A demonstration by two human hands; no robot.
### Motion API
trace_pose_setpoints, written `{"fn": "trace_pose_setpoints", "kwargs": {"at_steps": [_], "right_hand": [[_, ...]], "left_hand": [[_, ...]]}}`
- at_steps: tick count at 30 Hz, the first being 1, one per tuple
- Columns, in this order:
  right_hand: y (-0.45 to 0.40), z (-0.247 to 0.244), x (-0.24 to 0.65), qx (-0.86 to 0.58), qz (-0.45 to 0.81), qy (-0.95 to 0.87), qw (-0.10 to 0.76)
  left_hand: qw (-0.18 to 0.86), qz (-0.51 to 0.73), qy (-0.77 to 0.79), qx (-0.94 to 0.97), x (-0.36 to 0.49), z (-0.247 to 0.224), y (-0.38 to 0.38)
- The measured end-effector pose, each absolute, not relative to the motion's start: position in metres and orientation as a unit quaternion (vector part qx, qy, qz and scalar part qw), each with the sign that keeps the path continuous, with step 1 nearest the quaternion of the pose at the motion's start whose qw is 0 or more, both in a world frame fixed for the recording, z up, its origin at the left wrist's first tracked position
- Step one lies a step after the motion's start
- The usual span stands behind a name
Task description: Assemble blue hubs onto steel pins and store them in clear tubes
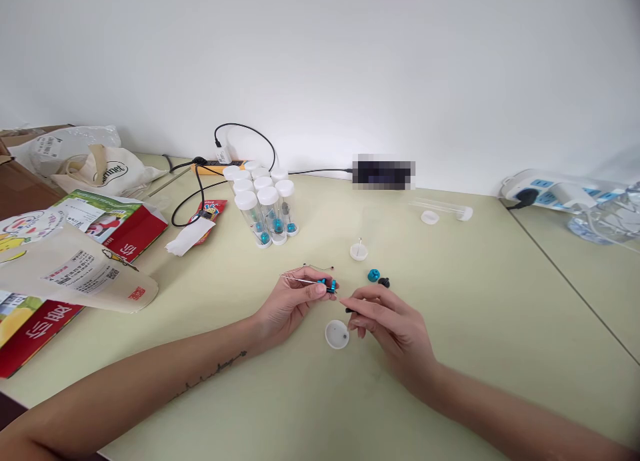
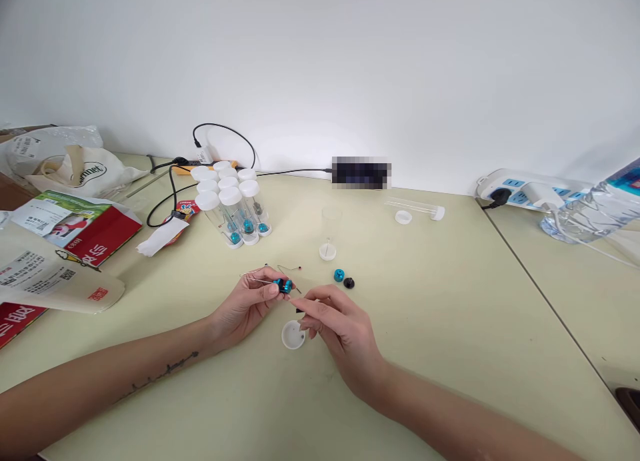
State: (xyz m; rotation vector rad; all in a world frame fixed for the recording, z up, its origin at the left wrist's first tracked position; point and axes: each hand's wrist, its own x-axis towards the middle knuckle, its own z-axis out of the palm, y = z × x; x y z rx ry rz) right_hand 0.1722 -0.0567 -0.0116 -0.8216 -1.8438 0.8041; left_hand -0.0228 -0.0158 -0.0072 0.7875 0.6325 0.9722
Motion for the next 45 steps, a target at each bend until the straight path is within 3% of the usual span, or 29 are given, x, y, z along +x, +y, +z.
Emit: {"fn": "trace_pose_setpoints", "kwargs": {"at_steps": [10,33,45], "right_hand": [[-0.0566,-0.0103,0.1714,-0.411,0.36,-0.68,0.489],[-0.0539,-0.0061,0.1704,-0.325,0.274,-0.734,0.53],[-0.0536,-0.0093,0.1708,-0.344,0.296,-0.721,0.523]], "left_hand": [[0.769,0.422,0.294,0.38,-0.0246,-0.0111,-0.0173],[0.786,0.397,0.293,0.372,-0.0225,-0.0083,-0.0179],[0.775,0.406,0.286,0.391,-0.0232,-0.0093,-0.019]]}}
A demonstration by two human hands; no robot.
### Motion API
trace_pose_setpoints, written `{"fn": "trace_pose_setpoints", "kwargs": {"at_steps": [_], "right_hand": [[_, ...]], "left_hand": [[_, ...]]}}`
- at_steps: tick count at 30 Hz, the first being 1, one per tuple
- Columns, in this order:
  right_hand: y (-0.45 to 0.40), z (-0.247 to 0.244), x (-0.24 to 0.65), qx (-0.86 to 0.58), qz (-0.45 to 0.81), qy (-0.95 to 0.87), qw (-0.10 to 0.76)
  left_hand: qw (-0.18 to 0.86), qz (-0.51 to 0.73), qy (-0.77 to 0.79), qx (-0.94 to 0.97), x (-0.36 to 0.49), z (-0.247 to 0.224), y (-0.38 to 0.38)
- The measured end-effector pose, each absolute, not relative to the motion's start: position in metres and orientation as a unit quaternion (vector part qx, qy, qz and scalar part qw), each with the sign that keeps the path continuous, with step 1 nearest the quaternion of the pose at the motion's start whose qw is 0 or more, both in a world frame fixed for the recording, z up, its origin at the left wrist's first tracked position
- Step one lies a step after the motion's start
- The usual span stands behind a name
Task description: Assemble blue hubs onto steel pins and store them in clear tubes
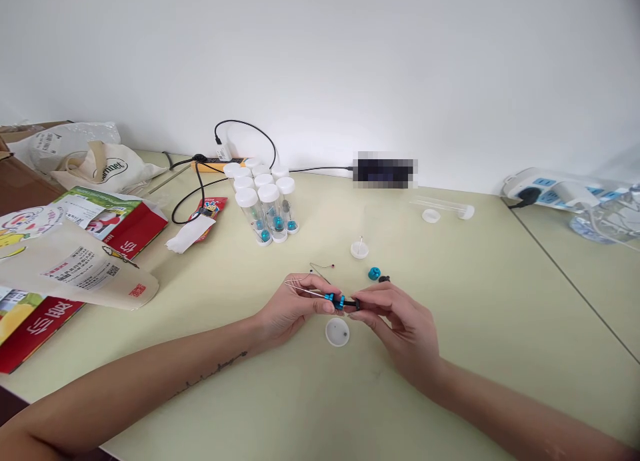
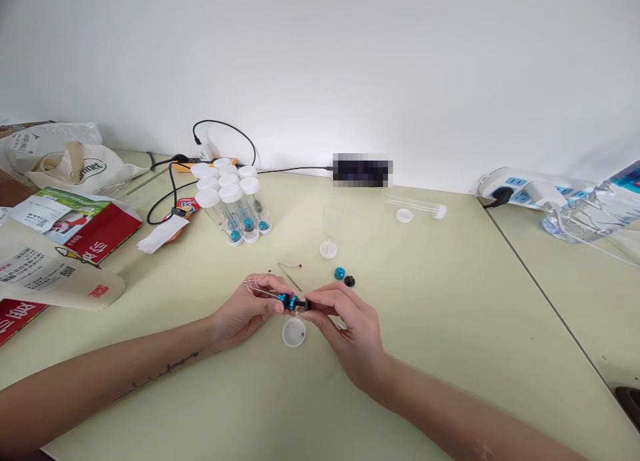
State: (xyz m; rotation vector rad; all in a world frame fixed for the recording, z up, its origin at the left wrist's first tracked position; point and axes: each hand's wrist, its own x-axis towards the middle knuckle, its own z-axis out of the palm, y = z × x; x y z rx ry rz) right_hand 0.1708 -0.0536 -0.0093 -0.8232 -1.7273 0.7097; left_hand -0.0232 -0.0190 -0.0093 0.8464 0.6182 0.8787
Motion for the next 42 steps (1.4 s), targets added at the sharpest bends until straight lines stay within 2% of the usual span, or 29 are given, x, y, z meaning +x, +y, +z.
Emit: {"fn": "trace_pose_setpoints", "kwargs": {"at_steps": [5,33,42], "right_hand": [[-0.0544,-0.0092,0.1713,-0.347,0.316,-0.713,0.521],[-0.0534,-0.0062,0.1706,-0.346,0.249,-0.743,0.517],[-0.0524,-0.0063,0.1716,-0.363,0.294,-0.719,0.514]], "left_hand": [[0.772,0.411,0.289,0.39,-0.0228,-0.0109,-0.0181],[0.775,0.397,0.311,0.381,-0.0224,-0.0047,-0.0191],[0.759,0.405,0.316,0.4,-0.0215,-0.0064,-0.0202]]}}
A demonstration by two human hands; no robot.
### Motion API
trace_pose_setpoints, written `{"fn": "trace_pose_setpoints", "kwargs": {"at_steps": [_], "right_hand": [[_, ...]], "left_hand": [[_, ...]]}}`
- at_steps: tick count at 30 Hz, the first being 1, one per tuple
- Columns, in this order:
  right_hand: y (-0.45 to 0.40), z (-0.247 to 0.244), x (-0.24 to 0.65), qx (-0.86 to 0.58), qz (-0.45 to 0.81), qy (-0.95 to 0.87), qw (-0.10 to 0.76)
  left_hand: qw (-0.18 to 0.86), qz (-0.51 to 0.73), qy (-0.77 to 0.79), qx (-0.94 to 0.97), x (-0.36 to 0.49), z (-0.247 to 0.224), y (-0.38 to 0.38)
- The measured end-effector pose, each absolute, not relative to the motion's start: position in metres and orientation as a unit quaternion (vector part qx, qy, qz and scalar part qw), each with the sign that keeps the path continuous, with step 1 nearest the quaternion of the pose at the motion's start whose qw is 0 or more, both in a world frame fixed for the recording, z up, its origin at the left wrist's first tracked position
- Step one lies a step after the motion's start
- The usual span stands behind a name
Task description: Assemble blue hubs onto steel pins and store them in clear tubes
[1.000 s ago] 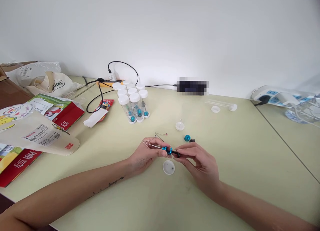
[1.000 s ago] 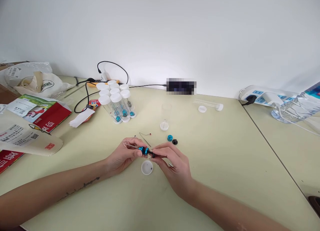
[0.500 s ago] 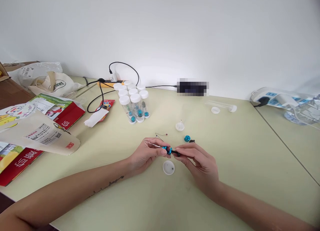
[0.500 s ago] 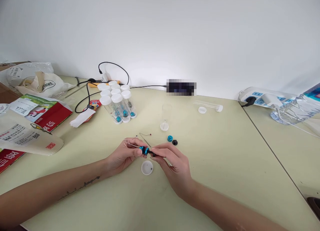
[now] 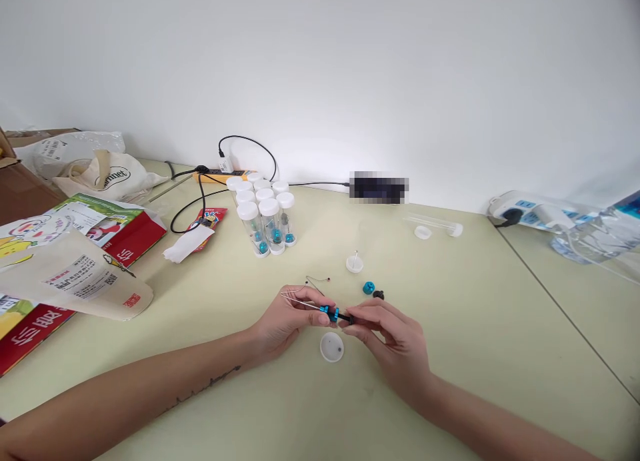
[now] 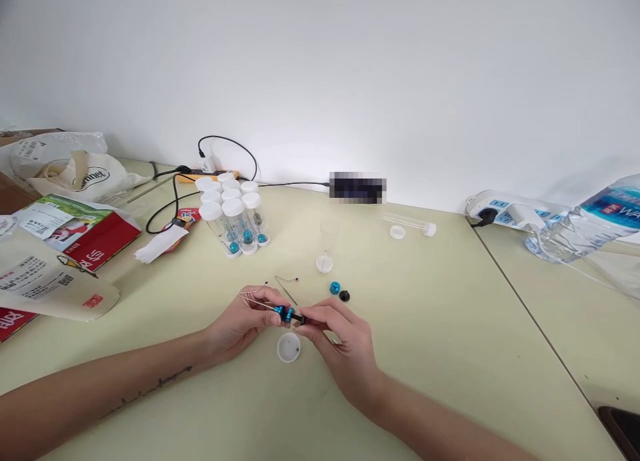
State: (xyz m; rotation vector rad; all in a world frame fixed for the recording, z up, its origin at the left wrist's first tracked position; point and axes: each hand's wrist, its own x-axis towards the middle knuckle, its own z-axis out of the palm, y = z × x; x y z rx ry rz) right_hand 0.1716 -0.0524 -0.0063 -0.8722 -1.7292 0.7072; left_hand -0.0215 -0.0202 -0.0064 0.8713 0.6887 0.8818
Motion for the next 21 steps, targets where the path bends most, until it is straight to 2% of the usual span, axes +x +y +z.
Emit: {"fn": "trace_pose_setpoints", "kwargs": {"at_steps": [7,21], "right_hand": [[-0.0557,-0.0094,0.1715,-0.396,0.44,-0.639,0.491],[-0.054,-0.0063,0.1704,-0.422,0.556,-0.562,0.444]], "left_hand": [[0.752,0.403,0.321,0.41,-0.0211,-0.007,-0.0217],[0.744,0.404,0.299,0.44,-0.0194,-0.0025,-0.0241]]}}
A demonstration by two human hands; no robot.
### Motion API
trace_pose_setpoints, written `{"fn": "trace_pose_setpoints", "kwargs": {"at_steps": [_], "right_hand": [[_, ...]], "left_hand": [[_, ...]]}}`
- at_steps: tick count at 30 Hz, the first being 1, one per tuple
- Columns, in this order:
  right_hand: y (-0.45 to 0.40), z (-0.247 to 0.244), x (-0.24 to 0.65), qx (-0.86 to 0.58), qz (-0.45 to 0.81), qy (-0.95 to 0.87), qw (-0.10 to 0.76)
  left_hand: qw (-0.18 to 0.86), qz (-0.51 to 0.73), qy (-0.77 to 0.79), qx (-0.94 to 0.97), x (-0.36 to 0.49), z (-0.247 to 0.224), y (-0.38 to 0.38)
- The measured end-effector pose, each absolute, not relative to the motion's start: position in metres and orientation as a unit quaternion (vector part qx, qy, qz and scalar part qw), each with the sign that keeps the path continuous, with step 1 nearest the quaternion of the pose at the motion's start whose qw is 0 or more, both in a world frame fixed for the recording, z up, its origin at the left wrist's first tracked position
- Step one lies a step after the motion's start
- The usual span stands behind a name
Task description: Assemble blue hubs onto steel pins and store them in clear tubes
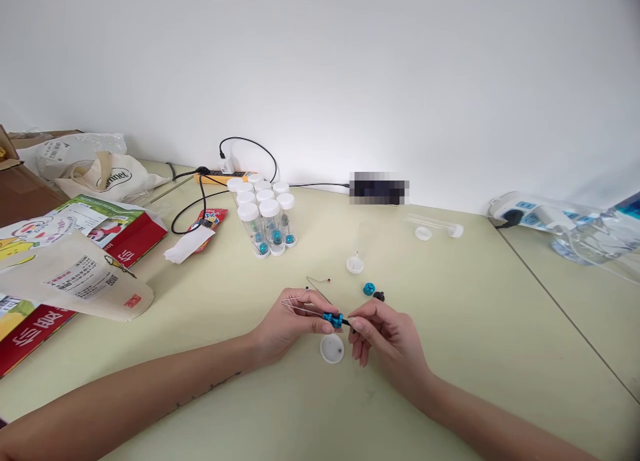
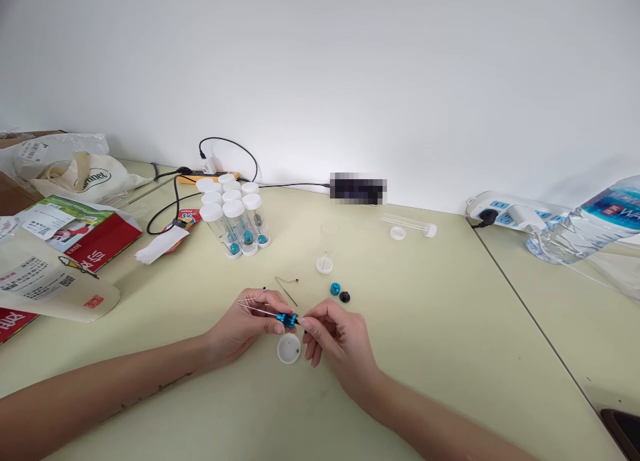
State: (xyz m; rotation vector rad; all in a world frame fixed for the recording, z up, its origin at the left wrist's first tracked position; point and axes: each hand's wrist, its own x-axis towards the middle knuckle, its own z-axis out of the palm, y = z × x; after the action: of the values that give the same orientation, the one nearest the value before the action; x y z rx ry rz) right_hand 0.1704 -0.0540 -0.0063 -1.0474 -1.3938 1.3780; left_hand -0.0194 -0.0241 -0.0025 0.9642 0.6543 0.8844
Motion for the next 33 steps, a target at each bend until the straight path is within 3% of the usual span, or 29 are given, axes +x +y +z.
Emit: {"fn": "trace_pose_setpoints", "kwargs": {"at_steps": [8,18,33], "right_hand": [[-0.0524,-0.0054,0.1697,-0.46,0.569,-0.533,0.425],[-0.0506,-0.0032,0.1664,-0.418,0.536,-0.567,0.466],[-0.0529,-0.0098,0.1718,-0.474,0.54,-0.578,0.386]], "left_hand": [[0.743,0.392,0.302,0.45,-0.0195,-0.0034,-0.0247],[0.757,0.418,0.318,0.39,-0.0214,-0.0051,-0.0194],[0.76,0.396,0.313,0.409,-0.0228,-0.0069,-0.0205]]}}
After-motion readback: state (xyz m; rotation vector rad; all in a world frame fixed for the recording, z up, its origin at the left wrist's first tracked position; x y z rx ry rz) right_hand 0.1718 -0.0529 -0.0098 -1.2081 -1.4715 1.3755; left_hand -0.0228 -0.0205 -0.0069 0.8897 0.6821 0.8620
